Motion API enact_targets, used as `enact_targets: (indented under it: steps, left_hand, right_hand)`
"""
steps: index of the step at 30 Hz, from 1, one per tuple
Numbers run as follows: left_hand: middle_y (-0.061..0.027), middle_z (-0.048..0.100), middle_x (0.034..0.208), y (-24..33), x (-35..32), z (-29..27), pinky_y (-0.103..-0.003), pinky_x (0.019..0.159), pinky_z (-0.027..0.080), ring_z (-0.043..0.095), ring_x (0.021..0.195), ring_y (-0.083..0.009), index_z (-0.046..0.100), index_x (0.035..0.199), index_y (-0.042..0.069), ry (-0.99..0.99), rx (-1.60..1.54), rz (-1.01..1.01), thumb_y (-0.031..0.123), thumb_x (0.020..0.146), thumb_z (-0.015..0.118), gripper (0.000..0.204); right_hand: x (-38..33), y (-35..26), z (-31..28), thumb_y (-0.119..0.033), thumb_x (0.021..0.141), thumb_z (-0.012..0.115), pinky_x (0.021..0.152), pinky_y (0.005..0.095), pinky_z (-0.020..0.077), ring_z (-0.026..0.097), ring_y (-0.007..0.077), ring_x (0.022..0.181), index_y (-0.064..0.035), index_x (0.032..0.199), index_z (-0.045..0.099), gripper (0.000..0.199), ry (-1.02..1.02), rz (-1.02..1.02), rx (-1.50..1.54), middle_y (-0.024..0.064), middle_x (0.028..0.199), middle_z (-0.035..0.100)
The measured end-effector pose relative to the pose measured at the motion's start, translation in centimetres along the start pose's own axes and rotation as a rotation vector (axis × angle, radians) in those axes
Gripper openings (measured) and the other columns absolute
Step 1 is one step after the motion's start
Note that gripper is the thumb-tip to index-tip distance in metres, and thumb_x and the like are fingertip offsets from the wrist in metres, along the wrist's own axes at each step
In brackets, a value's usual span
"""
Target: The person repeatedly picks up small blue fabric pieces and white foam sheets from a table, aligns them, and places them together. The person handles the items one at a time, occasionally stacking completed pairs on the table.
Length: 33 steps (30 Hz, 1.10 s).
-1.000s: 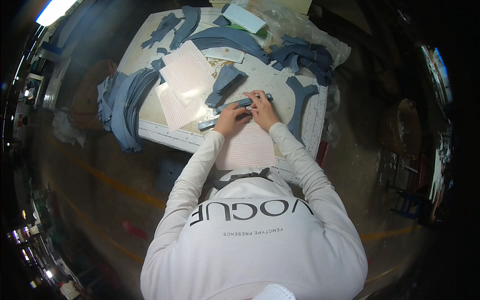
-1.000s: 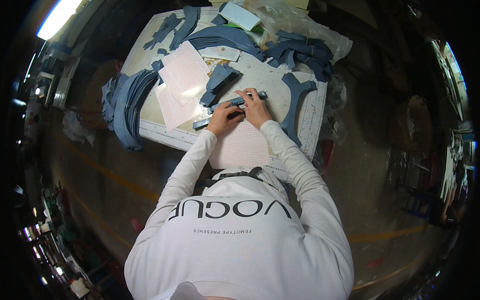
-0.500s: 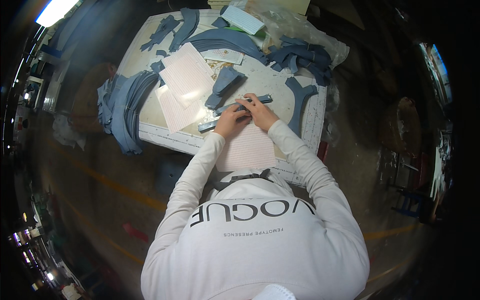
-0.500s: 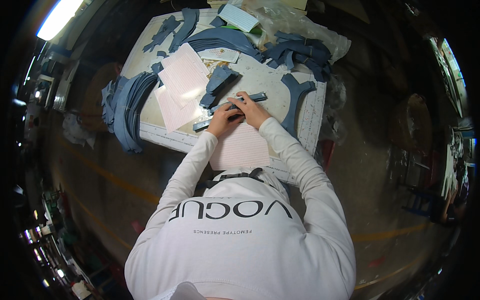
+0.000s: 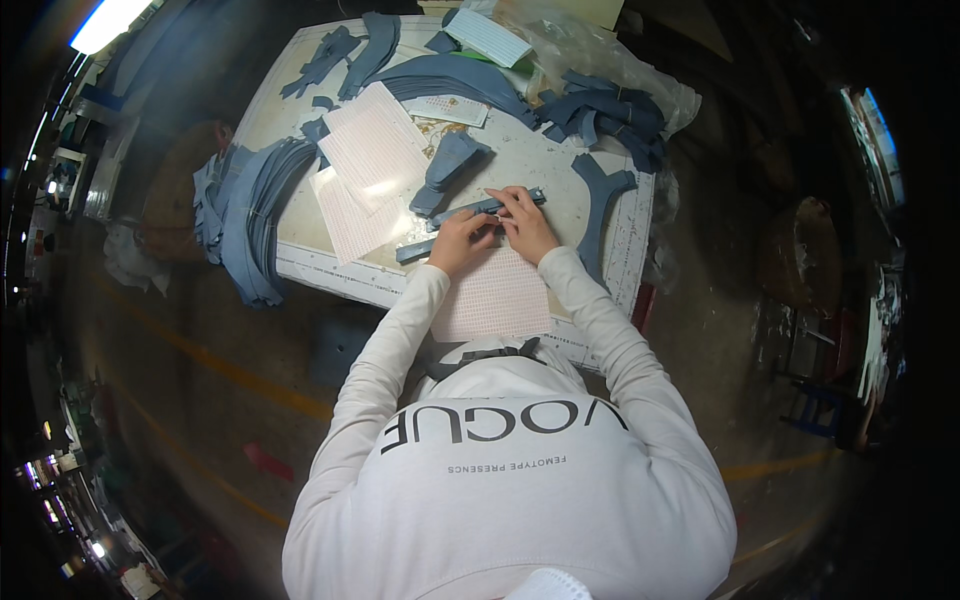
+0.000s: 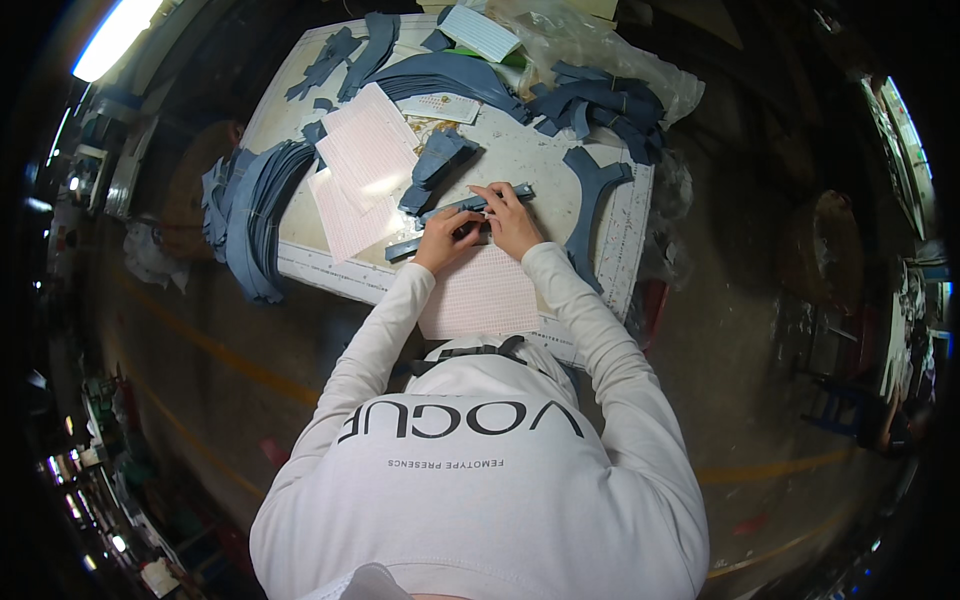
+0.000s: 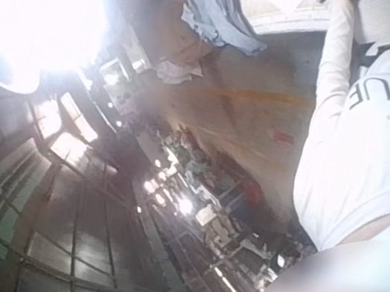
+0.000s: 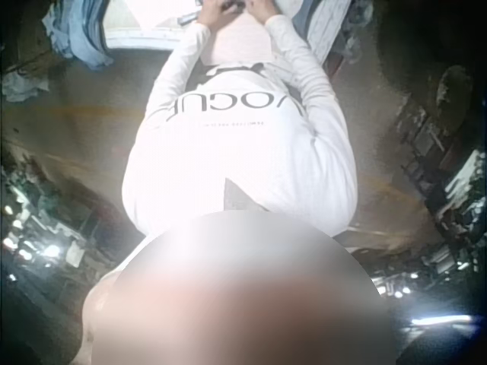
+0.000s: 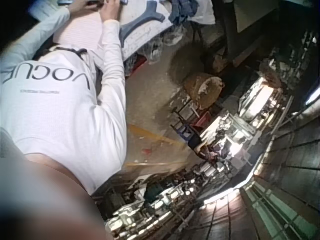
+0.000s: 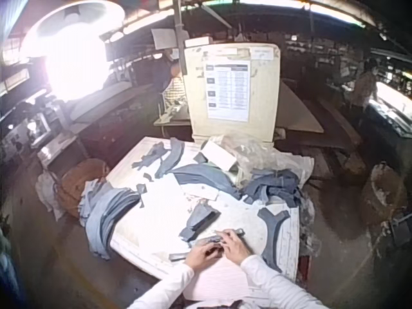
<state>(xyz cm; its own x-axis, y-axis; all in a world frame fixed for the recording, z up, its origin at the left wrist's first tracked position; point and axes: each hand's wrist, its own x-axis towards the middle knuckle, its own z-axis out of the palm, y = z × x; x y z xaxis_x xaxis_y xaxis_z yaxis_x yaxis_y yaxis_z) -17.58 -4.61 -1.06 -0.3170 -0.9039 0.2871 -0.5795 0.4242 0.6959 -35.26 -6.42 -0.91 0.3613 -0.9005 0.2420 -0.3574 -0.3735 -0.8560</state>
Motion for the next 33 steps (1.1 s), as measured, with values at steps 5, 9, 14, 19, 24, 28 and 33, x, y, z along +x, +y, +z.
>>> enact_targets:
  steps: [5, 9, 14, 19, 24, 28, 33]
  left_hand:
    - [-0.0121, 0.064, 0.083, 0.0, 0.1, 0.0, -0.034, 0.064, 0.050, 0.063, 0.071, -0.0268, 0.069, 0.095, 0.008, 0.025, -0.050, 0.008, 0.017, 0.073, 0.079, 0.025]
    - [-0.0118, 0.065, 0.083, 0.3, 0.2, -0.1, -0.035, 0.066, 0.051, 0.063, 0.073, -0.0269, 0.068, 0.094, 0.007, -0.008, -0.093, -0.032, 0.017, 0.073, 0.079, 0.026]
    - [-0.0116, 0.067, 0.086, 0.2, 0.2, -0.1, -0.034, 0.067, 0.051, 0.064, 0.074, -0.0270, 0.068, 0.094, 0.006, 0.008, -0.119, -0.034, 0.017, 0.073, 0.080, 0.026]
    - [-0.0113, 0.066, 0.085, -0.4, 0.3, -0.2, -0.032, 0.065, 0.051, 0.063, 0.070, -0.0248, 0.067, 0.093, 0.006, 0.011, -0.136, -0.026, 0.015, 0.074, 0.076, 0.023]
    - [-0.0103, 0.066, 0.085, 0.2, 0.2, -0.4, -0.029, 0.063, 0.050, 0.063, 0.070, -0.0188, 0.066, 0.104, 0.007, 0.008, -0.189, -0.103, 0.013, 0.076, 0.074, 0.030]
    - [-0.0077, 0.067, 0.090, 0.6, 0.2, -0.9, -0.026, 0.065, 0.049, 0.062, 0.073, -0.0131, 0.060, 0.118, 0.006, 0.052, -0.287, -0.138, 0.011, 0.079, 0.071, 0.041]
    - [-0.0053, 0.064, 0.091, 0.3, 1.1, -0.7, -0.024, 0.068, 0.048, 0.058, 0.071, -0.0100, 0.060, 0.118, 0.004, 0.150, -0.338, -0.034, 0.013, 0.091, 0.062, 0.029]
  right_hand:
    - [0.0, 0.4, -0.4, 0.018, 0.078, 0.053, 0.077, 0.0276, 0.0578, 0.063, 0.0190, 0.091, -0.0086, 0.126, 0.056, 0.056, 0.133, 0.013, 0.031, 0.0099, 0.113, 0.048]
    - [0.0, 0.6, -1.0, 0.013, 0.078, 0.059, 0.068, 0.0257, 0.0579, 0.065, 0.0170, 0.085, -0.0087, 0.123, 0.059, 0.050, 0.233, 0.075, 0.112, 0.0090, 0.108, 0.053]
    - [-0.3, 1.1, -1.4, 0.004, 0.082, 0.063, 0.068, 0.0237, 0.0535, 0.063, 0.0116, 0.090, -0.0096, 0.125, 0.058, 0.046, 0.217, 0.145, 0.079, 0.0051, 0.107, 0.059]
    - [-0.8, 1.8, -0.6, -0.002, 0.087, 0.061, 0.064, 0.0249, 0.0536, 0.065, 0.0142, 0.077, -0.0085, 0.123, 0.058, 0.037, 0.164, 0.275, 0.129, 0.0079, 0.092, 0.064]
    - [-1.0, 1.8, 1.0, -0.011, 0.094, 0.057, 0.061, 0.0259, 0.0541, 0.066, 0.0149, 0.067, -0.0060, 0.121, 0.059, 0.028, 0.179, 0.436, 0.392, 0.0085, 0.082, 0.066]
    - [-0.7, 1.2, 1.2, -0.015, 0.093, 0.060, 0.062, 0.0264, 0.0540, 0.066, 0.0147, 0.064, -0.0044, 0.110, 0.065, 0.021, 0.212, 0.506, 0.423, 0.0072, 0.081, 0.068]
    - [-0.4, -0.5, 0.8, -0.016, 0.084, 0.068, 0.064, 0.0284, 0.0537, 0.067, 0.0150, 0.067, -0.0041, 0.098, 0.069, 0.018, 0.087, 0.293, 0.053, 0.0089, 0.080, 0.070]
